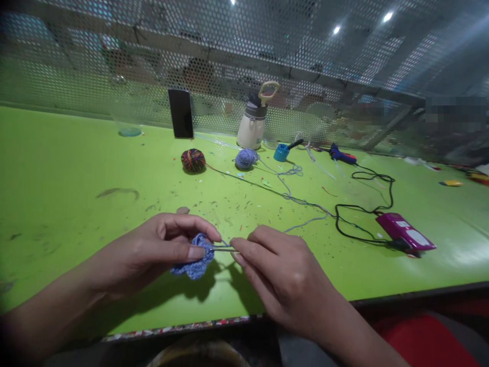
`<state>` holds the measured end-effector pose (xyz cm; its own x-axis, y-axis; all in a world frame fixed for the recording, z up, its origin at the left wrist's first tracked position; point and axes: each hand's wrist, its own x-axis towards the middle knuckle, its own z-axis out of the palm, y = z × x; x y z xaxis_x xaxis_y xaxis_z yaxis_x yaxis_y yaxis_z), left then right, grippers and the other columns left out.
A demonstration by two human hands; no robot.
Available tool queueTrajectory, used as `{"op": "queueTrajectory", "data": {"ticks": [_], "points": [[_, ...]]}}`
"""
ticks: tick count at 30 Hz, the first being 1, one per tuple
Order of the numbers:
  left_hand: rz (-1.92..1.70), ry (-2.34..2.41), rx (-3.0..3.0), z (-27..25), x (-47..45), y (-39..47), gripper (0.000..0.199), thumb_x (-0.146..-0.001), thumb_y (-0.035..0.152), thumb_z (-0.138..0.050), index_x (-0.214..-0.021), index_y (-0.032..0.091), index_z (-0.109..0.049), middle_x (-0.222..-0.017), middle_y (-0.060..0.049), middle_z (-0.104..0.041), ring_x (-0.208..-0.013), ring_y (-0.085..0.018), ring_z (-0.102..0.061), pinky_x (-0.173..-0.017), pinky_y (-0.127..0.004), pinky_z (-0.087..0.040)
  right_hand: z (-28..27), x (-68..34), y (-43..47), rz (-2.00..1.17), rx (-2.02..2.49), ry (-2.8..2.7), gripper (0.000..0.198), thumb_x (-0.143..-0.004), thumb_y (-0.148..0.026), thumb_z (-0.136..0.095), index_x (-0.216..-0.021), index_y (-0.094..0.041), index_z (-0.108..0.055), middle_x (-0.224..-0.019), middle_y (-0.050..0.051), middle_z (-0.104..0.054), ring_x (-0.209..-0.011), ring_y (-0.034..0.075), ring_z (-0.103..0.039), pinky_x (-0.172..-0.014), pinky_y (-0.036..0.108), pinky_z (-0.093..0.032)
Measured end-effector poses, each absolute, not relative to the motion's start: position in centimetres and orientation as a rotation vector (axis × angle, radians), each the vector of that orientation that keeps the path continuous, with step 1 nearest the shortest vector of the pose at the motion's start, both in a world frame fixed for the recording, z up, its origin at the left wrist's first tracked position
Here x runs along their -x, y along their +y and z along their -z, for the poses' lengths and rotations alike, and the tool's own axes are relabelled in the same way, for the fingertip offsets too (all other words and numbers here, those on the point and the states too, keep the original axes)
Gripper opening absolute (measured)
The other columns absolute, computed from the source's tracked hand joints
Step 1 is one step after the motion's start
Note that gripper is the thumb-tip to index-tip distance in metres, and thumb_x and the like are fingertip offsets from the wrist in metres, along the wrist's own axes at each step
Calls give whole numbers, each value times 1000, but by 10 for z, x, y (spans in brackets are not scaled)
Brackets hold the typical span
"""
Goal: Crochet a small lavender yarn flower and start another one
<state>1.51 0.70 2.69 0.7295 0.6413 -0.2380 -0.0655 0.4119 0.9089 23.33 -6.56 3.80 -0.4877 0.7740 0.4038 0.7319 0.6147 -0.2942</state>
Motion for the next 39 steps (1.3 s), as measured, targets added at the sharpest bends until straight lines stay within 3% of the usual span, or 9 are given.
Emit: {"op": "queueTrajectory", "data": {"ticks": [17,39], "points": [[-486,629,-1073,-27,-15,8,20,-73,20,-76,-92,16,-72,-74,0,-64,-65,-8,-55,-64,-22,-42,-42,-230,-67,-39,1235,-2370,19,-95,-16,-48,-98,-16,-66,-82,8,-63,-69,16,-59,-60,27,-46],[-439,571,-1051,-27,-15,8,17,-76,18,-73,-93,16,-72,-75,1,-63,-65,-8,-53,-64,-22,-40,-44,-230,-63,-169,1159,-2412,18,-93,-14,-49,-97,-16,-67,-80,7,-62,-68,16,-57,-58,28,-43]]}}
